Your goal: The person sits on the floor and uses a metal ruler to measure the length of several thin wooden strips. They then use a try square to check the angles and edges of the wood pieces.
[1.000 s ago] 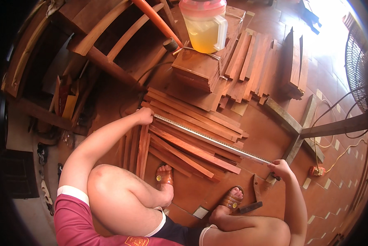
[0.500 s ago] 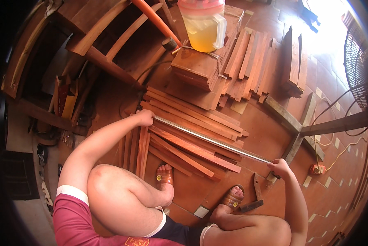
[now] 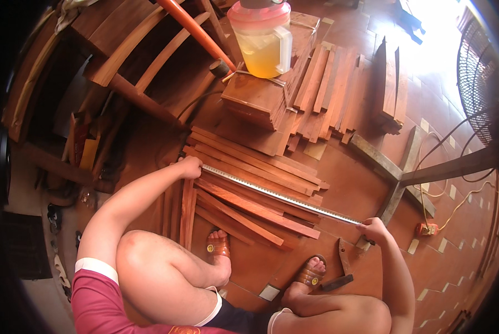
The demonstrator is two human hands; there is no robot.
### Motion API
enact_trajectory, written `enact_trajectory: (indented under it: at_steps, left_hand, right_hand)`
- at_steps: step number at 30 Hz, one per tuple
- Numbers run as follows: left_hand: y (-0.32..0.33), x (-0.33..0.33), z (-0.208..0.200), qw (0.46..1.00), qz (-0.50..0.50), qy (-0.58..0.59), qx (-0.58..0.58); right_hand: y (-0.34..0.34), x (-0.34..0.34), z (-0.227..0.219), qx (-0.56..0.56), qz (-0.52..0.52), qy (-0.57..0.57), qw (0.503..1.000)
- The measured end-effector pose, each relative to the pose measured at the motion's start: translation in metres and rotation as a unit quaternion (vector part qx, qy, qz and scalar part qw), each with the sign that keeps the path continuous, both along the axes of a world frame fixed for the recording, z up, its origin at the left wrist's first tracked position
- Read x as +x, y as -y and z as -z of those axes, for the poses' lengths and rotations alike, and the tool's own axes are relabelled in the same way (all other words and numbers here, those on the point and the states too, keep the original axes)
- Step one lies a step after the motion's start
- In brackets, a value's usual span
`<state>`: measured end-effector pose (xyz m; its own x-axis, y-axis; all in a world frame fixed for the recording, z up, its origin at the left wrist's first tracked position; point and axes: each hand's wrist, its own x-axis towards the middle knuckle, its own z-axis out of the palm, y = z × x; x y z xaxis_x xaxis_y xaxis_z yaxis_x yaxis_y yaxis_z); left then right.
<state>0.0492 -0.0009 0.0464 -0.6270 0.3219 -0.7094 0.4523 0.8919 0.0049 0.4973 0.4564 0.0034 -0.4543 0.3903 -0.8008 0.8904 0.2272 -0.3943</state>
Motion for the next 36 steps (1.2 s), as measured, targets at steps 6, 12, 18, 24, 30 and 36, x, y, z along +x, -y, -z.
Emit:
enact_trajectory:
  at_steps: [6,12,18,24,30,36]
  left_hand:
    - [0.0,-0.008,0.01,1.0,0.007,0.001,-0.01]
    - [0.01,-0.018,0.024,0.998,0.051,-0.024,-0.005]
    - [0.019,-0.021,0.019,0.999,0.033,-0.011,0.02]
    - [0.019,-0.018,0.029,0.999,-0.014,0.025,-0.032]
    - [0.012,-0.014,0.022,0.999,-0.001,0.02,-0.048]
    - [0.013,-0.013,0.01,0.998,0.051,-0.039,0.016]
  right_hand:
    - [-0.003,0.001,0.001,-0.004,-0.023,0.013,1.0]
    - [0.002,-0.002,-0.004,-0.024,-0.009,0.036,0.999]
    - [0.003,0.005,-0.003,-0.003,-0.044,0.007,0.999]
    - [0.005,0.002,-0.009,0.018,-0.11,0.007,0.994]
    - [0.011,-0.002,-0.011,0.024,-0.13,0.033,0.991]
    - [0.005,-0.001,0.002,0.089,-0.145,-0.02,0.985]
